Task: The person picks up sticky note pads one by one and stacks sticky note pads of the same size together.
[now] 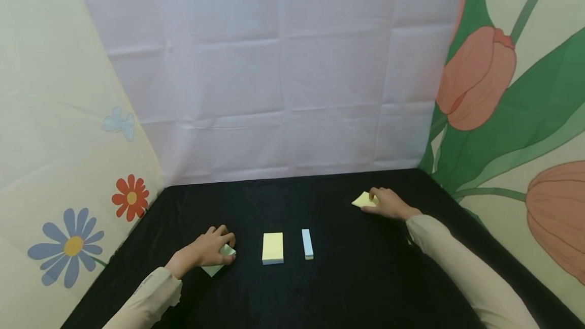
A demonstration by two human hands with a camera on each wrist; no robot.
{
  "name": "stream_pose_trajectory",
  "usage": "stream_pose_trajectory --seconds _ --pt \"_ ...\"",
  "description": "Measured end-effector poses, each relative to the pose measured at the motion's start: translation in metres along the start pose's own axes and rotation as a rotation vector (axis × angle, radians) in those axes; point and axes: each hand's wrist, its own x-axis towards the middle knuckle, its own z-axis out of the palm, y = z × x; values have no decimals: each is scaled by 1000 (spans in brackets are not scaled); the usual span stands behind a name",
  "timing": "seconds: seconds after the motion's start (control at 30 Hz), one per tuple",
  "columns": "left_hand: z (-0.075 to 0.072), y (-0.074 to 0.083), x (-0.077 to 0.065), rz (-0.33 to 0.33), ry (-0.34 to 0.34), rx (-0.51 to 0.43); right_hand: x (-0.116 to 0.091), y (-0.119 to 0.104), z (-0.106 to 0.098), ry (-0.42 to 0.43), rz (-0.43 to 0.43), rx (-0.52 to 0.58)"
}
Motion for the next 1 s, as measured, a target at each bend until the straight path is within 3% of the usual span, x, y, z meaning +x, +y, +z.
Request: stream_pose_trajectory --seconds 0.7,1.0 --pt "1 0 0 -16 -4 -18 -4 -10 0 2 -49 -5" --pt "1 2 0 -20 0 -11 -6 -19 3 2 -111 -20"
